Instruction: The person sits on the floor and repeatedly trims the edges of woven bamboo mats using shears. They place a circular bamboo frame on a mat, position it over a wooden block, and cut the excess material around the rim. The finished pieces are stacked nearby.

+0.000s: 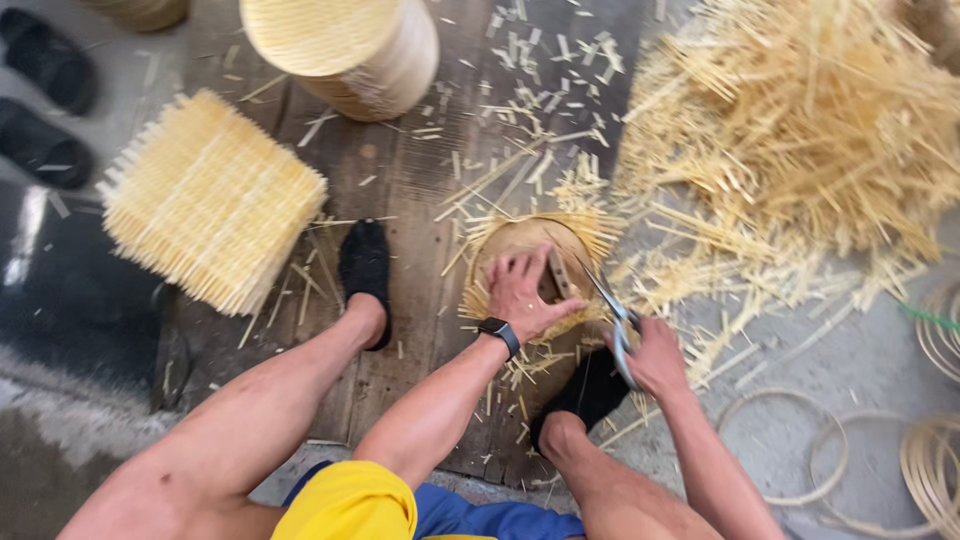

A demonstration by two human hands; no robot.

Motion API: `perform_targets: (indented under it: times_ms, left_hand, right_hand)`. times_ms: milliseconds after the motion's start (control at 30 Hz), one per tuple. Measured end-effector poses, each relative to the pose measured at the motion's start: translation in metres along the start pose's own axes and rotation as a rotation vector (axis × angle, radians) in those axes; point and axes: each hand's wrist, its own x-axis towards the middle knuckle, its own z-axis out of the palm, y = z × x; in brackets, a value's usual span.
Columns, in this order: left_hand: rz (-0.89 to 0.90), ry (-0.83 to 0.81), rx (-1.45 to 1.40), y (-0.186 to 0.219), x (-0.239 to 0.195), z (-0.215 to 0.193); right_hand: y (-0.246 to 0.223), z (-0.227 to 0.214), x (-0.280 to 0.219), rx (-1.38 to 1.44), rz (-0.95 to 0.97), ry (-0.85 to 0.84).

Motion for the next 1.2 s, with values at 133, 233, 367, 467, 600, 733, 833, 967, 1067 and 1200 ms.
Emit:
perform_targets:
  times_ms: [133,233,367,467,600,733,833,967,1067,1200]
  left_hand:
    - [-0.07,0.038,0.0,0.02,0.007,-0.007]
    - [-0.058,0.032,0.001,0.026,0.009,-0.005]
    - [0.102,0.037,0.048,0.023,0.012,-0.003]
    - [0.099,-0.023,0.073,0.021,0.012,-0.002]
    - [0.213,-0.11,0.072,0.016,0.013,-0.008]
    - [0.311,-0.111,0.114,0.013,0.016,-0.01]
    - [0.387,-0.219,0.099,0.008,0.015,-0.013]
    - [0.489,-0.294,0.092,0.004,0.021,-0.019]
    - [0.52,-0.362,0.103,0.001,0.027,-0.022]
    - [0.569,-0.436,0.15,-0.005,0.027,-0.027]
  right_hand:
    - [-0.025,-0.013,0.01,-0.124,0.204,-0.068]
    - [-0.022,-0.023,0.009,-0.214,0.196,-0.036]
    - [-0.018,-0.015,0.024,-0.261,-0.17,0.446]
    - [-0.009,-0.012,0.033,-0.356,-0.085,0.368]
    - [0.007,-0.018,0.038,-0.323,-0.012,0.073]
    - [0.011,-0.012,0.046,-0.377,-0.234,0.441]
    - [0.015,-0.009,0.05,-0.423,-0.175,0.281]
    - [0.025,-0.03,0.053,-0.429,-0.131,0.093]
    - [0.016,-0.034,0.054,-0.5,-0.103,0.093]
    - [0.003,-0.022,0.063,-0.481,-0.176,0.199]
